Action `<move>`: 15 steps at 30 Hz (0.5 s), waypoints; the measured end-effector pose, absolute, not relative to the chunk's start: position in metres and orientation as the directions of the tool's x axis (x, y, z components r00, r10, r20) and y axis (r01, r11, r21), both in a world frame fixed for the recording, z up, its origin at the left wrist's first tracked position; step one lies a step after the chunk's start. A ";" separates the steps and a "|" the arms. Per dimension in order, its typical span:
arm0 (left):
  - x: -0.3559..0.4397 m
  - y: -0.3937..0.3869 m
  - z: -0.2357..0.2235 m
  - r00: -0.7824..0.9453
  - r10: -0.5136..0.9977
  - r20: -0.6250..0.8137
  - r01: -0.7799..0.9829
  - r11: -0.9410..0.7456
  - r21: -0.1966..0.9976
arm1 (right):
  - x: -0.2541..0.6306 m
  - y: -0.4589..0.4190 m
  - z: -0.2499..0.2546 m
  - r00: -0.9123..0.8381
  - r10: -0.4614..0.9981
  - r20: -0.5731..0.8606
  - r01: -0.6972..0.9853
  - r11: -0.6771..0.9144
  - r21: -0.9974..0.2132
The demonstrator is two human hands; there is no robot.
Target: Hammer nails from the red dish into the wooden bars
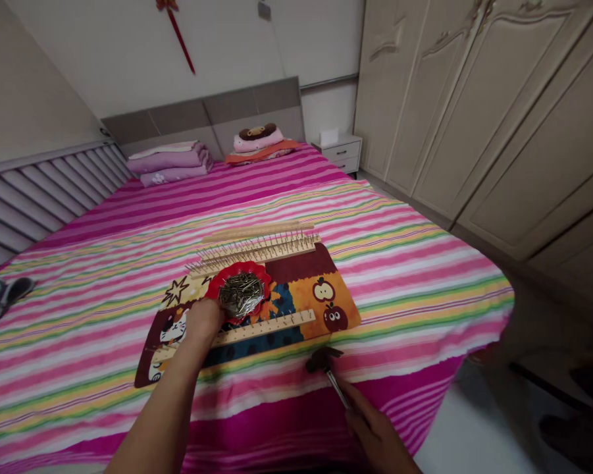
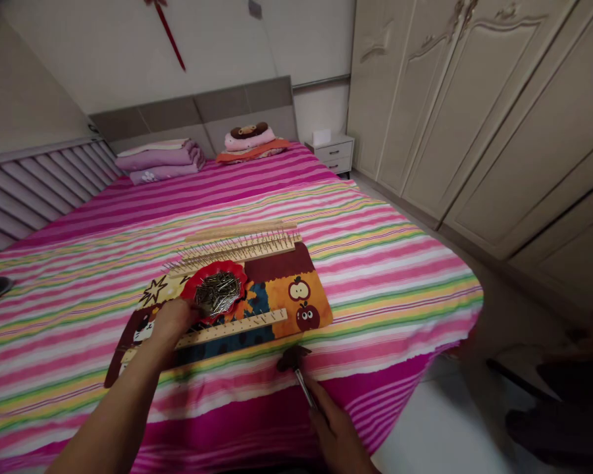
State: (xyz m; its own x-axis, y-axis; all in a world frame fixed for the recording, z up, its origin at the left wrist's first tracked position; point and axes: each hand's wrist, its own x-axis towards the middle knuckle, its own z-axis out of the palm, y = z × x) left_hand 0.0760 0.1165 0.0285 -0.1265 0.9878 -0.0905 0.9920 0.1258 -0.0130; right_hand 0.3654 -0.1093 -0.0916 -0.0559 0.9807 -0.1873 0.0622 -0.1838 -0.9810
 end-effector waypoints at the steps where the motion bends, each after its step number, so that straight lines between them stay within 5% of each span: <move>1: 0.079 0.118 0.029 -0.131 0.984 -0.124 0.990 0.123 -0.068 | 0.365 -0.109 -0.091 -0.056 0.981 -0.186 0.063 -0.183 -0.981; 7: 0.085 0.126 0.034 -0.126 0.973 -0.194 0.982 0.094 -0.164 | 0.365 -0.110 -0.089 -0.053 0.982 -0.182 0.070 -0.178 -0.982; 15: 0.077 0.125 0.050 -0.088 0.974 -0.207 0.993 0.070 -0.092 | 0.364 -0.108 -0.087 -0.033 0.982 -0.185 0.097 -0.181 -0.979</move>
